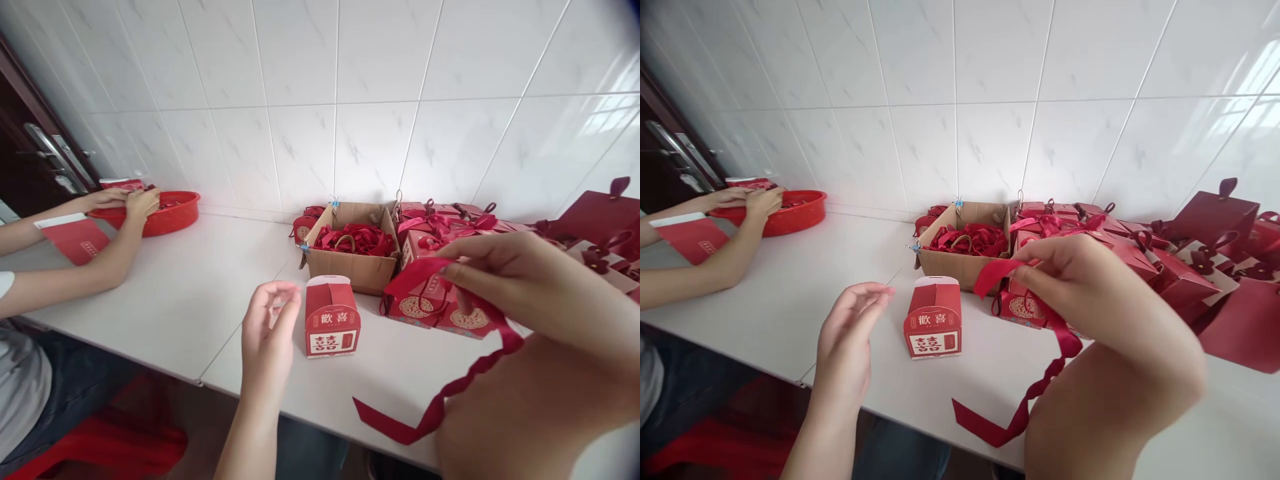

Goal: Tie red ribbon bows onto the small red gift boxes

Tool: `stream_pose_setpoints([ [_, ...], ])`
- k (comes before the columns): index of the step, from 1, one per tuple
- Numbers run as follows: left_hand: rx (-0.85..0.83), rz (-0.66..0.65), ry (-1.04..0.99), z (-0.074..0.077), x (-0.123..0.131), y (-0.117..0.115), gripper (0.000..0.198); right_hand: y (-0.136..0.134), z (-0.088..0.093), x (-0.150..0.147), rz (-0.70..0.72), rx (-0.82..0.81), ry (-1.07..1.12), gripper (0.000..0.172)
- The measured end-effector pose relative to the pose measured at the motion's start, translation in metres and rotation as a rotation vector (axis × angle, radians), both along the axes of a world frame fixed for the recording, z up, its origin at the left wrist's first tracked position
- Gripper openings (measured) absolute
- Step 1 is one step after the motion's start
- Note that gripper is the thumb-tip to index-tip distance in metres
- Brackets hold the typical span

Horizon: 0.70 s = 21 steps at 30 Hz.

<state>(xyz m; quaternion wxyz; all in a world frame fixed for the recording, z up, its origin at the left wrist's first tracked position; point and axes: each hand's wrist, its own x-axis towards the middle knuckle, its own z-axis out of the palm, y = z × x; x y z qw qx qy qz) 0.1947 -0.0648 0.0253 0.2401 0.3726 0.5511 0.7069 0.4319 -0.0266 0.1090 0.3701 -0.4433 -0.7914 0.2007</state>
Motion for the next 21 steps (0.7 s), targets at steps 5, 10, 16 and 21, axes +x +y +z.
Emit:
stream_pose_setpoints([
  [5,-0.106,-0.403,0.049,0.019,0.016,-0.002,0.035,-0.002,0.006,-0.020,0.116,-0.229,-0.166,0.027],
  [10,-0.131,-0.717,0.009,0.026,0.030,-0.007,0.047,0.001,0.003,-0.031,0.204,-0.186,-0.296,0.031],
  [16,-0.049,-0.766,-0.200,0.013,0.019,-0.017,0.032,0.007,-0.002,-0.044,0.187,-0.094,-0.340,0.030],
  [21,0.040,-0.870,-0.353,0.004,-0.001,-0.013,0.011,0.009,-0.004,-0.054,0.115,-0.055,-0.400,0.034],
])
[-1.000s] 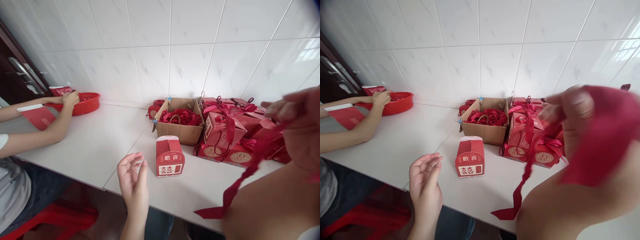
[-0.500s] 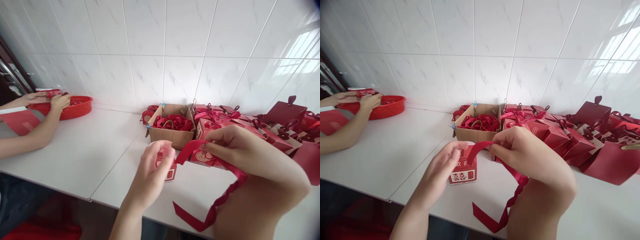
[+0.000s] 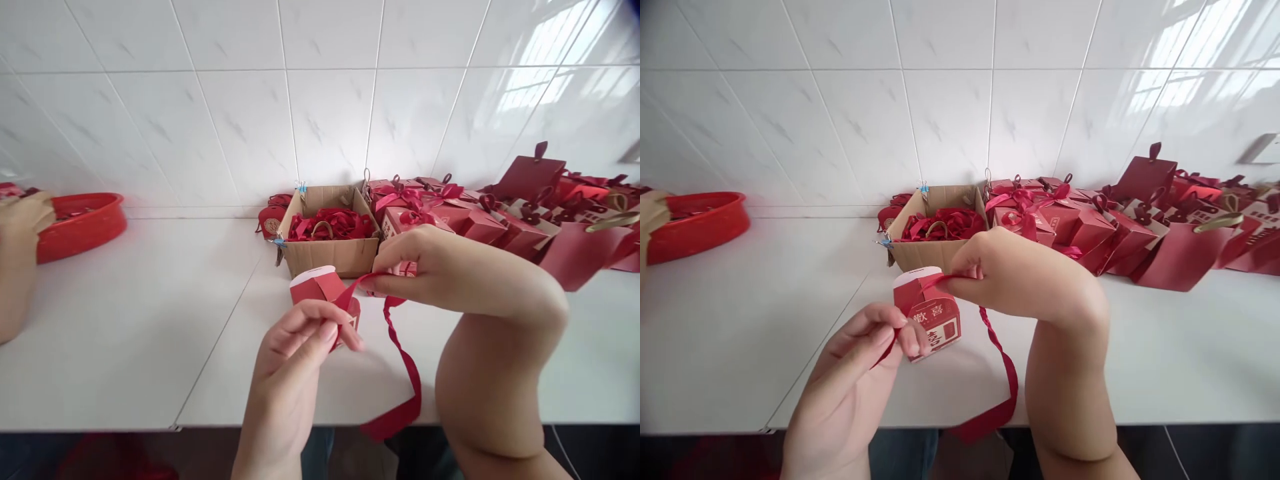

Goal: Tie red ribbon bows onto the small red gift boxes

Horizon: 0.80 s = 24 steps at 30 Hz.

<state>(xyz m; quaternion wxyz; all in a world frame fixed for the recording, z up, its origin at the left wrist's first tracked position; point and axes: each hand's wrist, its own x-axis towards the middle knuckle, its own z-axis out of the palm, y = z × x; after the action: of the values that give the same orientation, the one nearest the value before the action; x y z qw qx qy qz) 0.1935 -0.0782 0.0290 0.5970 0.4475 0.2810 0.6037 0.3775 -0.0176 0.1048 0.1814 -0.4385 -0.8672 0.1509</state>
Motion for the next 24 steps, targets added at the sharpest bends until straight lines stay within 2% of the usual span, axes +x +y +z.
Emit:
stream_pose_setpoints([
  [2,-0.023,-0.013,-0.027,0.000,-0.004,0.000,0.012,0.000,-0.001,-0.003,0.022,-0.003,-0.021,0.030],
  [6,-0.028,-0.161,-0.067,0.001,-0.008,-0.004,0.022,-0.001,-0.001,-0.011,0.124,-0.018,-0.031,0.013],
  [11,-0.033,-0.197,-0.039,0.002,-0.013,-0.005,0.031,-0.006,0.002,-0.021,0.274,-0.088,-0.045,0.013],
  [14,-0.028,-0.234,-0.042,0.000,-0.014,-0.004,0.036,-0.010,0.005,-0.024,0.354,-0.100,0.002,0.019],
  [16,-0.003,-0.255,-0.052,-0.002,-0.013,-0.004,0.040,-0.011,0.006,-0.024,0.360,-0.078,0.021,0.024],
  [18,0.032,-0.178,-0.049,-0.005,-0.011,-0.002,0.040,-0.011,0.004,-0.023,0.316,-0.042,0.009,0.027],
  [22,0.107,0.273,0.102,-0.016,-0.014,0.006,0.024,-0.008,0.001,-0.017,0.155,0.008,-0.045,0.029],
  [24,0.158,0.410,0.258,-0.023,-0.019,0.013,0.023,-0.006,0.001,-0.014,0.118,-0.033,-0.074,0.032],
])
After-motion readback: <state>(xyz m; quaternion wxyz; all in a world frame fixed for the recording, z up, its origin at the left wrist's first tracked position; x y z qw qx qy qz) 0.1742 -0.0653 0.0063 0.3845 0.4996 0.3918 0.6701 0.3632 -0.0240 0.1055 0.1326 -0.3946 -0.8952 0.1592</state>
